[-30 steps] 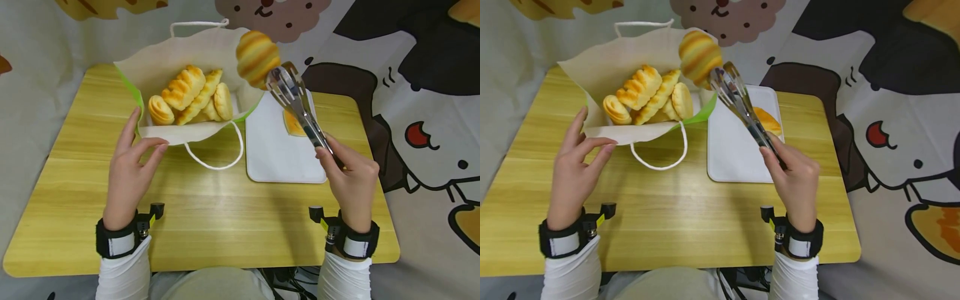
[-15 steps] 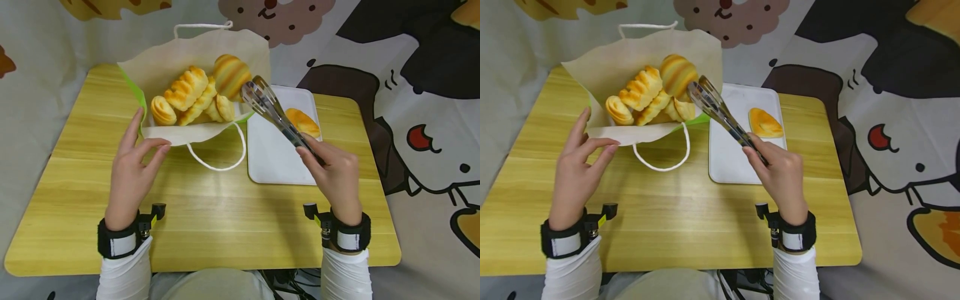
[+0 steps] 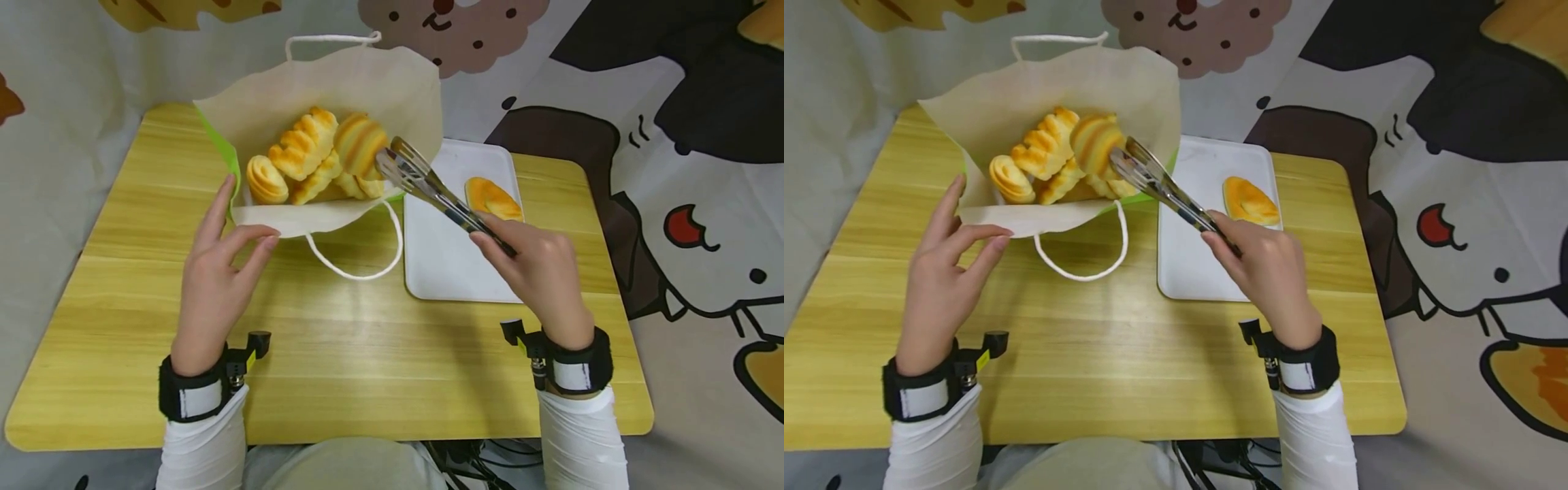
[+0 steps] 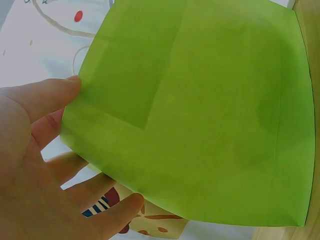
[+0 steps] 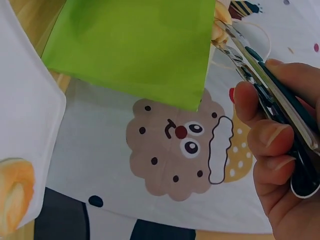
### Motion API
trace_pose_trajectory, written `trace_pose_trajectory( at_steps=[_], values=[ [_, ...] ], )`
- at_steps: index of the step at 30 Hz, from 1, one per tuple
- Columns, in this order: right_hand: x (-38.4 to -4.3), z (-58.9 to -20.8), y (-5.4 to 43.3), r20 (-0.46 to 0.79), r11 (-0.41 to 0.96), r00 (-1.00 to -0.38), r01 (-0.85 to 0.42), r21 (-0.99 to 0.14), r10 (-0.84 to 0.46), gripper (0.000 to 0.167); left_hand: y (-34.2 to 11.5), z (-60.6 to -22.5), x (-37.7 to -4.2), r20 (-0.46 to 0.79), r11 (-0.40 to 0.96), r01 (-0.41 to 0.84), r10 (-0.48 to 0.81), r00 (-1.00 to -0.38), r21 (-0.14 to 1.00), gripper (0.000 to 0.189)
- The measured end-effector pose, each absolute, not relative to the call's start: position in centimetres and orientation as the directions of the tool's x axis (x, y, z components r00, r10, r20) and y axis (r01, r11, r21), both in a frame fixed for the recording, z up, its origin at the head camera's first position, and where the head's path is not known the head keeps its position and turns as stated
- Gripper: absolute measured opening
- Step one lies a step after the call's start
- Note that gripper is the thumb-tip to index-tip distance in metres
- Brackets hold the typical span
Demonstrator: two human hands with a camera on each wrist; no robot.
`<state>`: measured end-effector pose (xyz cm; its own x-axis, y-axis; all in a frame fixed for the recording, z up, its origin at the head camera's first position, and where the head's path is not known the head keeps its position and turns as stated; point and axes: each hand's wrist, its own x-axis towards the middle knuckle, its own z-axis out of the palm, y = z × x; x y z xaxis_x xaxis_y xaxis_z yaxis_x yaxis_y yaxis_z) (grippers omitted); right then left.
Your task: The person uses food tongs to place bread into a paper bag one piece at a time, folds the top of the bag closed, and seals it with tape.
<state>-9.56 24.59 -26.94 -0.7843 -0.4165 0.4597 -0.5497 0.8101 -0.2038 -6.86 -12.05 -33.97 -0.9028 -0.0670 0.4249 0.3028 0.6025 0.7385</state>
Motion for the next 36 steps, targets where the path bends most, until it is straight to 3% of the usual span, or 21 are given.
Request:
trace_pose_trajectory(
  at_steps=[8, 24, 36],
  values=[
    [-10.7, -25.6, 24.0, 0.407, 0.807, -0.771, -0.578, -0.125, -0.489, 0.024, -12.1, -34.0, -7.3, 0.435, 0.598, 0.319, -0.054, -0.899, 0.735, 0.01],
    [-13.0, -23.6, 21.6, 0.243, 0.822, -0.805, -0.568, -0.049, -0.542, 0.015, -12.3, -34.2, -8.0, 0.442, 0.594, 0.336, -0.038, -0.896, 0.731, 0.009],
    [-14.0, -23.0, 20.2, 0.05, 0.847, -0.848, -0.53, -0.044, -0.528, 0.022, -12.5, -34.8, -8.2, 0.427, 0.584, 0.323, -0.045, -0.903, 0.745, 0.008]
  ],
)
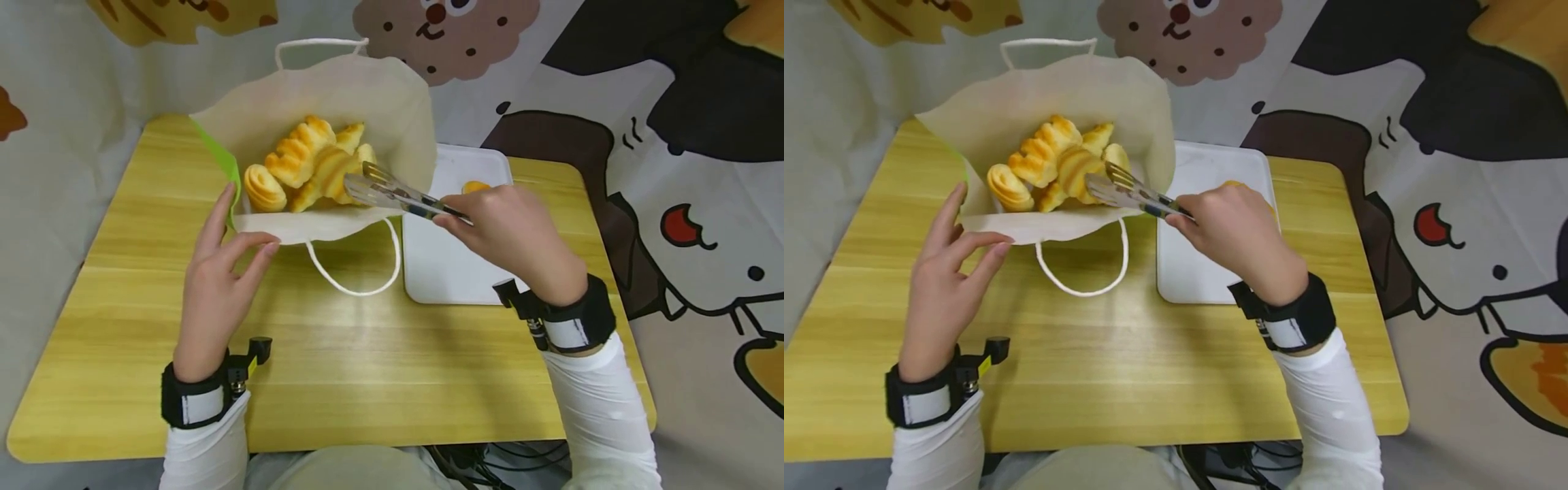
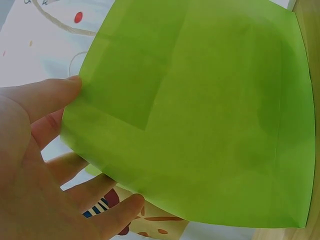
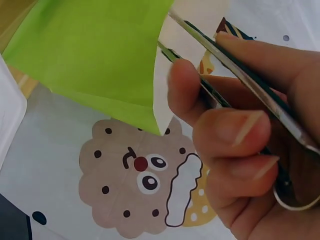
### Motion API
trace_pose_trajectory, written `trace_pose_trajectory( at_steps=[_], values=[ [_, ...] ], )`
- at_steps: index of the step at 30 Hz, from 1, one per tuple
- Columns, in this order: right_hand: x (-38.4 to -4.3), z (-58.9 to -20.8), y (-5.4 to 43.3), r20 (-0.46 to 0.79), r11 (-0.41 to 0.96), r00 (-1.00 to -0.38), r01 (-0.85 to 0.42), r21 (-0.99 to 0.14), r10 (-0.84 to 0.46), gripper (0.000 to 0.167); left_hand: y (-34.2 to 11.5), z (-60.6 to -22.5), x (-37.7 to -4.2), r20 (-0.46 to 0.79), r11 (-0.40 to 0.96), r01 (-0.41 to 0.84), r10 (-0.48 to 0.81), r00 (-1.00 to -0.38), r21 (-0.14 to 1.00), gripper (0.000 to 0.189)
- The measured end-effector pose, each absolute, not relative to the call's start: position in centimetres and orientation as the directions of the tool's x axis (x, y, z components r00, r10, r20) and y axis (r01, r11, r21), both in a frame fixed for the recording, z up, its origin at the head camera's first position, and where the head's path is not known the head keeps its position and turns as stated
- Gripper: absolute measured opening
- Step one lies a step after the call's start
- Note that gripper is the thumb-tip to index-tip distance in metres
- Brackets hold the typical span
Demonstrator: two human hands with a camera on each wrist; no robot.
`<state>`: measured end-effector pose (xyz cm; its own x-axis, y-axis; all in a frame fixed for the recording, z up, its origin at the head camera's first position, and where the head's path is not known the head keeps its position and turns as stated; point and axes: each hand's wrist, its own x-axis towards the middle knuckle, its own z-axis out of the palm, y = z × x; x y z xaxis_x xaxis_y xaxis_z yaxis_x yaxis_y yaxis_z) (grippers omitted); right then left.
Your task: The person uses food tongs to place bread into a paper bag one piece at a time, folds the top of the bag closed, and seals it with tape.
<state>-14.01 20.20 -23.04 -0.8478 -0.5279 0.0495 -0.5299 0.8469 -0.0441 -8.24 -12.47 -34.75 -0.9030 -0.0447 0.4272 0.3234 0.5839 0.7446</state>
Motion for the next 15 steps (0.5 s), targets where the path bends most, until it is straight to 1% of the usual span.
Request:
trace_pose_trajectory(
  at_steps=[2, 5, 8, 15],
  values=[
    [-13.9, -23.0, 20.2, 0.014, 0.855, -0.857, -0.515, -0.055, -0.515, 0.025, -12.4, -34.8, -8.2, 0.428, 0.582, 0.324, -0.045, -0.903, 0.745, 0.008],
    [-13.8, -23.0, 20.3, 0.002, 0.867, -0.871, -0.488, -0.097, -0.49, 0.027, -12.3, -34.8, -8.2, 0.428, 0.583, 0.325, -0.044, -0.903, 0.744, 0.007],
    [-13.6, -23.0, 20.6, 0.04, 0.871, -0.881, -0.472, -0.139, -0.471, 0.025, -12.2, -34.8, -8.2, 0.427, 0.585, 0.323, -0.044, -0.903, 0.744, 0.007],
    [-13.0, -23.5, 21.4, 0.115, 0.868, -0.886, -0.464, -0.179, -0.45, 0.025, -12.2, -34.8, -8.3, 0.426, 0.585, 0.321, -0.046, -0.903, 0.745, 0.008]
  ],
)
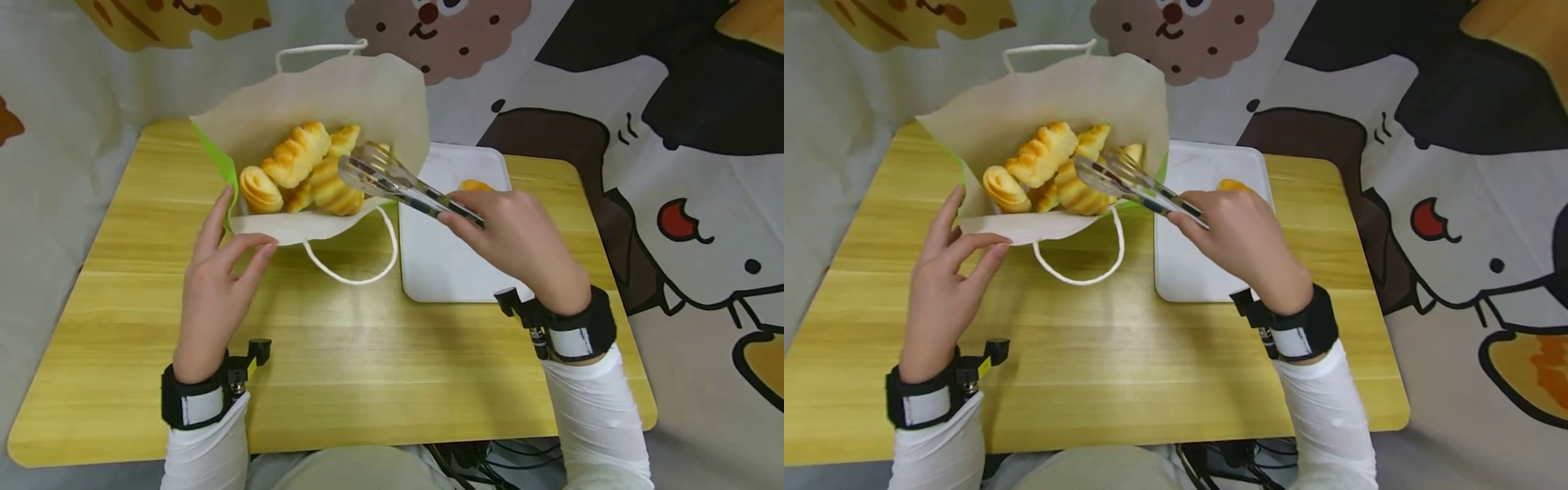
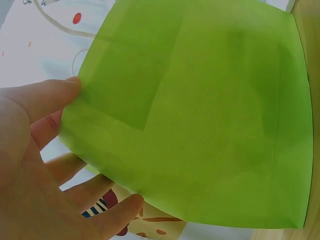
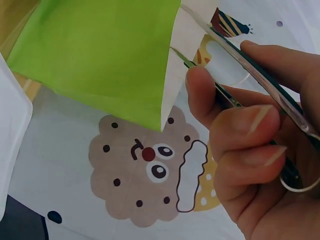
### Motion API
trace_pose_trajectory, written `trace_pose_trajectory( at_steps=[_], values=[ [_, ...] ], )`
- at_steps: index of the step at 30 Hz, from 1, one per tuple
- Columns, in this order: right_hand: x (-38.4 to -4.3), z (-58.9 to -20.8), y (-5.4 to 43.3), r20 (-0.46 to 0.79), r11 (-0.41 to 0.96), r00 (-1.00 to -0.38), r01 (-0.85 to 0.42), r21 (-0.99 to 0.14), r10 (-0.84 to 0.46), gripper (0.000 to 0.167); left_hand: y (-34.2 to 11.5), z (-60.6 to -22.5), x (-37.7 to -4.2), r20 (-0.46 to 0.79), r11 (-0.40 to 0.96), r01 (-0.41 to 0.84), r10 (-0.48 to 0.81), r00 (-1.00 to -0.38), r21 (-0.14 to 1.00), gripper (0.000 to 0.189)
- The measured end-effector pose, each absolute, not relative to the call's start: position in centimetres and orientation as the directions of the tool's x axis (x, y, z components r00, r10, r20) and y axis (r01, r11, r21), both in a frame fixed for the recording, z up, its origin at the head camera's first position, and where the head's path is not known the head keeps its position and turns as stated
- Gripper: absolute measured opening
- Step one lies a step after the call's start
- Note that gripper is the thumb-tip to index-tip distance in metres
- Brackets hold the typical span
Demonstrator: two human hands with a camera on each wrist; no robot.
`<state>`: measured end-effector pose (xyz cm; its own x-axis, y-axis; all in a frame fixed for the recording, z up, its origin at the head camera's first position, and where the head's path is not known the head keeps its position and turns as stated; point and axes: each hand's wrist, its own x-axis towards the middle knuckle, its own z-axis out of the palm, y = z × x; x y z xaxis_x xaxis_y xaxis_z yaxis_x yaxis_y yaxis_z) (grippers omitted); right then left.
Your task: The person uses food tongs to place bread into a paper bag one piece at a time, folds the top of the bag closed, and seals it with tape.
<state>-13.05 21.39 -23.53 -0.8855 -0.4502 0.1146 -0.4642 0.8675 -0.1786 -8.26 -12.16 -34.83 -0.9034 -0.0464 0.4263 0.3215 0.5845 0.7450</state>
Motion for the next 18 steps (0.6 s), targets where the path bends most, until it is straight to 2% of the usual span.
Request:
trace_pose_trajectory(
  at_steps=[9, 18],
  values=[
    [-12.6, -24.1, 22.1, 0.151, 0.866, -0.894, -0.447, -0.224, -0.422, 0.025, -12.0, -34.9, -8.2, 0.425, 0.592, 0.322, -0.038, -0.904, 0.739, 0.007],
    [-12.1, -24.4, 23.2, 0.311, 0.845, -0.879, -0.449, -0.291, -0.361, 0.033, -11.9, -34.8, -8.3, 0.438, 0.584, 0.326, -0.057, -0.897, 0.743, 0.006]
  ],
)
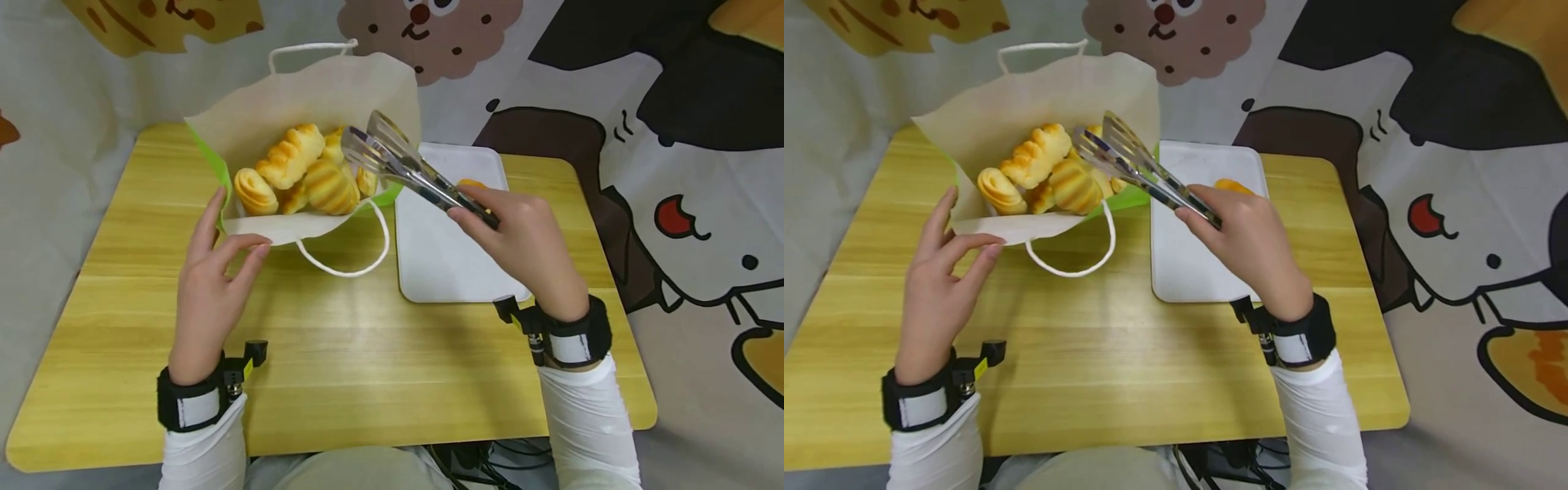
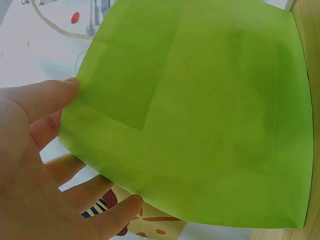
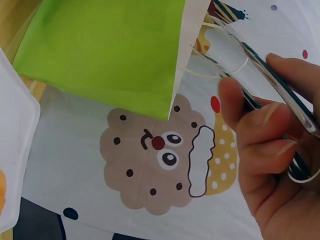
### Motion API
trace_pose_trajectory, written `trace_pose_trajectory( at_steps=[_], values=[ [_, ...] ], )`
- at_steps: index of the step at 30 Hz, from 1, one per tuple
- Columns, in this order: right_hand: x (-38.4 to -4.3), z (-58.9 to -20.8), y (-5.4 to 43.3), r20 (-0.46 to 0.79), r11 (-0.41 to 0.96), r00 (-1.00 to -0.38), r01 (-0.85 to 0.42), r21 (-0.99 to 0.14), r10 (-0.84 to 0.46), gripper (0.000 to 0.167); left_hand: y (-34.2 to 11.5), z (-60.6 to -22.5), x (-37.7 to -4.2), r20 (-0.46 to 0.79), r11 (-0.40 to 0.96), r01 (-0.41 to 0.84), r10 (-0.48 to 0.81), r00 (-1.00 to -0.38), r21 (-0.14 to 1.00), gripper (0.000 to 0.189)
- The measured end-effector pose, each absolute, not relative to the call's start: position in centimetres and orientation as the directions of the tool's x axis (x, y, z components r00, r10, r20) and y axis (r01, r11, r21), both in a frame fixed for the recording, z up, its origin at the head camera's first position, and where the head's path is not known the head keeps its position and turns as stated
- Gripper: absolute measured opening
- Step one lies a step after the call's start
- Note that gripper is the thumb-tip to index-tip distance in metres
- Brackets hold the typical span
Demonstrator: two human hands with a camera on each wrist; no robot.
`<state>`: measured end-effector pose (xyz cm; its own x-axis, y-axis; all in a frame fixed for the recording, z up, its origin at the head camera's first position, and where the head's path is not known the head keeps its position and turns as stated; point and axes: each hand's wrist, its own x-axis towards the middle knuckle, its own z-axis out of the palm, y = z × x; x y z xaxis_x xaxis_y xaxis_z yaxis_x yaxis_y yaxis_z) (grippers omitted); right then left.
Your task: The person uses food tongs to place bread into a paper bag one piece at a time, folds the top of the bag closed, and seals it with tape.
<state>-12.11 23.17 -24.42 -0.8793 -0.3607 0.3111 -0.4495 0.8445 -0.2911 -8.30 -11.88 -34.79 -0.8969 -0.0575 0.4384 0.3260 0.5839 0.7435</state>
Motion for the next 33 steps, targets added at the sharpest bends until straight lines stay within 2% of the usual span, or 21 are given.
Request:
trace_pose_trajectory(
  at_steps=[7, 11, 16, 22, 27, 33],
  values=[
    [-11.4, -25.8, 24.2, 0.465, 0.804, -0.839, -0.47, -0.364, -0.281, 0.034, -11.9, -34.8, -8.3, 0.434, 0.582, 0.32, -0.062, -0.899, 0.748, 0.007],
    [-11.2, -26.8, 24.4, 0.499, 0.775, -0.835, -0.468, -0.426, -0.23, 0.031, -12.0, -34.7, -8.4, 0.427, 0.577, 0.315, -0.066, -0.902, 0.754, 0.007],
    [-11.1, -28.0, 24.6, 0.489, 0.684, -0.866, -0.421, -0.595, -0.107, 0.028, -12.0, -34.7, -8.4, 0.427, 0.576, 0.316, -0.064, -0.902, 0.754, 0.007],
    [-10.2, -29.7, 25.0, 0.48, 0.485, -0.872, -0.383, -0.786, 0.089, 0.027, -11.9, -34.8, -8.4, 0.424, 0.575, 0.314, -0.064, -0.903, 0.755, 0.007],
    [-9.5, -30.8, 25.5, 0.434, 0.405, -0.883, -0.336, -0.85, 0.178, 0.028, -11.9, -34.8, -8.4, 0.416, 0.577, 0.305, -0.067, -0.907, 0.758, 0.008],
    [-8.6, -32.0, 26.2, 0.317, 0.258, -0.913, -0.251, -0.933, 0.258, 0.027, -12.0, -34.8, -8.5, 0.417, 0.574, 0.307, -0.066, -0.907, 0.759, 0.008]
  ],
)
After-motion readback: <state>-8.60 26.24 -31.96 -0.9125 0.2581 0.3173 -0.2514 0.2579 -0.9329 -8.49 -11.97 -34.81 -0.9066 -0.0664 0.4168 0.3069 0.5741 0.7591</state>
